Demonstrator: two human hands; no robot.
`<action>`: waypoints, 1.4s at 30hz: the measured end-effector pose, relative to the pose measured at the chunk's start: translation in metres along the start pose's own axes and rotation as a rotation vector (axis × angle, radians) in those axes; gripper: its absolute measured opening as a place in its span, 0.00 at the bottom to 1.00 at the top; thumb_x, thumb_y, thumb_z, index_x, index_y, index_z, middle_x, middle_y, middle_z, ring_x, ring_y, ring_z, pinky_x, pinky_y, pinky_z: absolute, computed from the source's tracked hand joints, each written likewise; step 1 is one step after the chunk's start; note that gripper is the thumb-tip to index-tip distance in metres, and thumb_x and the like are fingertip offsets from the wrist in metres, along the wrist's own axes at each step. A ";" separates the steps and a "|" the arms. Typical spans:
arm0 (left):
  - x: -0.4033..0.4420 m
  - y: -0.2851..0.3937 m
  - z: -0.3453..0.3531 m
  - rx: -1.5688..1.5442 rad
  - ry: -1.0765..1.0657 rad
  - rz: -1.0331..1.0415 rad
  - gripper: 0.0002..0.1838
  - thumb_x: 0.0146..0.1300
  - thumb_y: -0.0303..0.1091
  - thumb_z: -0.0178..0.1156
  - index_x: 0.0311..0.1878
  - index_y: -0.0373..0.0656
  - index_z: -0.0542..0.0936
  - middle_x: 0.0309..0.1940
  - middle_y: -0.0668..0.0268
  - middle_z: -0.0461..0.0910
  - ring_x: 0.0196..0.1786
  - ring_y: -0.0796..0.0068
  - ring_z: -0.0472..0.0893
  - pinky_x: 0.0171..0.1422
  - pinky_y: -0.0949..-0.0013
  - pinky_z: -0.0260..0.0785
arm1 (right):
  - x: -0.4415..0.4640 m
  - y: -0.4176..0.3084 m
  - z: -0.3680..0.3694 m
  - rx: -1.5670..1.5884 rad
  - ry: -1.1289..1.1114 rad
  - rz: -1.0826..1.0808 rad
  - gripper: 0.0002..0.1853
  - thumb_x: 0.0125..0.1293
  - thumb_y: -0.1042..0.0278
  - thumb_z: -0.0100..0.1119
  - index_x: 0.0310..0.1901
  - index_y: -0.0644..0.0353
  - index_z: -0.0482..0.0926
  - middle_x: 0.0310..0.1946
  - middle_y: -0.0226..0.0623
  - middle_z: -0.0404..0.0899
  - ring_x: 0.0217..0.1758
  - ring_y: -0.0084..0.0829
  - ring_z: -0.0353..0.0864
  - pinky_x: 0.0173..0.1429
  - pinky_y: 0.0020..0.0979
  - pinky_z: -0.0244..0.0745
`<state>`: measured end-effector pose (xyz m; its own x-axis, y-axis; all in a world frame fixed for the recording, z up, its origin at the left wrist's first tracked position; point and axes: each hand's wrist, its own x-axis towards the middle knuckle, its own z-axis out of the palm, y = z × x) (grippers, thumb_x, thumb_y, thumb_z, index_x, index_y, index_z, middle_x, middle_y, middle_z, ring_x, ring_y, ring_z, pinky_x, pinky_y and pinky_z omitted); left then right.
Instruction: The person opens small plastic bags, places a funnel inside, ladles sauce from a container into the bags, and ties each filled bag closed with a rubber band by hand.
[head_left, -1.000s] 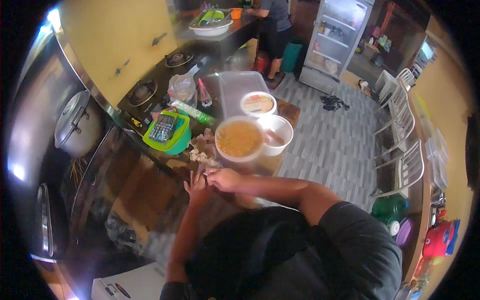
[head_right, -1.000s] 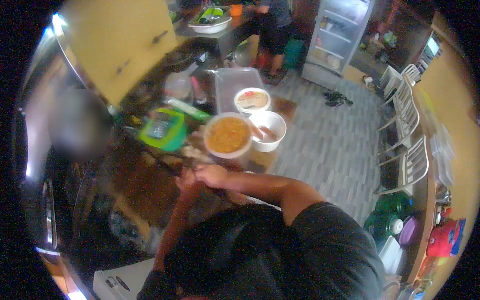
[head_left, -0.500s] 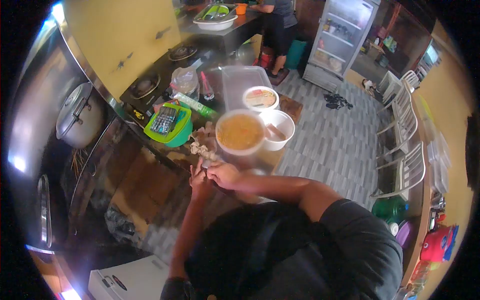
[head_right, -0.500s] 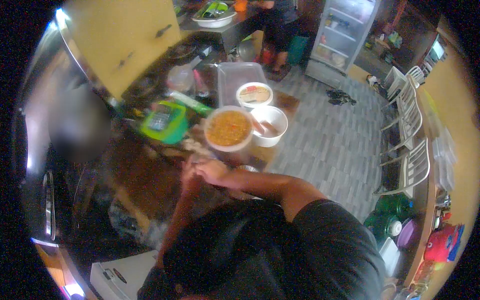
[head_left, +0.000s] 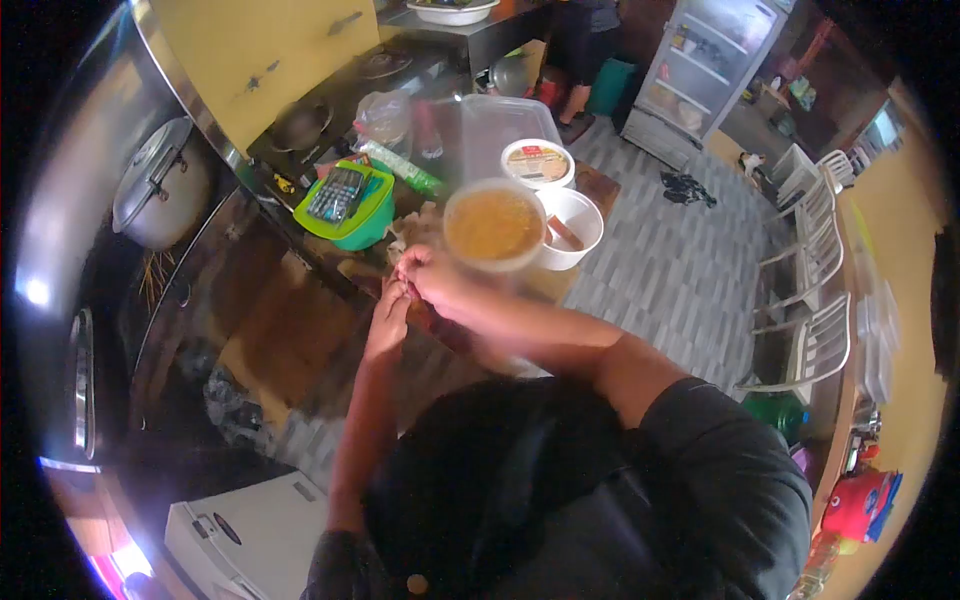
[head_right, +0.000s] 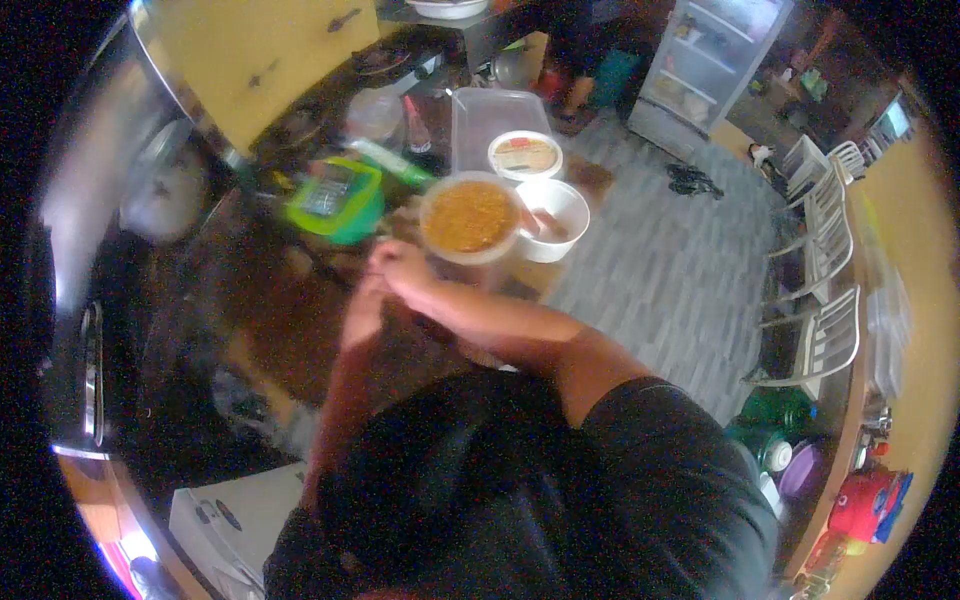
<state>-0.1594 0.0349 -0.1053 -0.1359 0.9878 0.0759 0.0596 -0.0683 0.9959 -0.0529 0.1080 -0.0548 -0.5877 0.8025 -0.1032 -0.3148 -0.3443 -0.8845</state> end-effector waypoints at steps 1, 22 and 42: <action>-0.002 0.003 0.002 -0.001 0.006 -0.004 0.12 0.60 0.24 0.44 0.45 0.33 0.72 0.58 0.57 0.63 0.65 0.65 0.56 0.68 0.68 0.41 | 0.000 -0.007 0.003 0.056 0.010 0.051 0.06 0.64 0.73 0.47 0.28 0.60 0.69 0.19 0.31 0.69 0.18 0.21 0.66 0.21 0.23 0.61; -0.007 0.155 0.042 -0.247 0.168 0.116 0.08 0.62 0.25 0.43 0.37 0.37 0.73 0.57 0.60 0.65 0.59 0.70 0.66 0.63 0.67 0.55 | -0.054 -0.120 -0.006 -0.607 -0.353 -0.444 0.25 0.60 0.64 0.58 0.58 0.59 0.64 0.44 0.34 0.68 0.47 0.24 0.69 0.52 0.27 0.66; 0.075 0.210 0.139 0.473 -0.033 0.460 0.17 0.56 0.30 0.55 0.51 0.45 0.74 0.55 0.55 0.66 0.60 0.62 0.65 0.62 0.64 0.57 | -0.062 -0.191 -0.185 -1.175 0.280 -0.437 0.25 0.52 0.68 0.61 0.53 0.59 0.68 0.33 0.46 0.78 0.36 0.39 0.79 0.41 0.36 0.73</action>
<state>-0.0198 0.1141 0.1025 0.0374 0.8769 0.4792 0.5331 -0.4231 0.7326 0.1813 0.2142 0.0368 -0.3813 0.8632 0.3309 0.4866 0.4918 -0.7220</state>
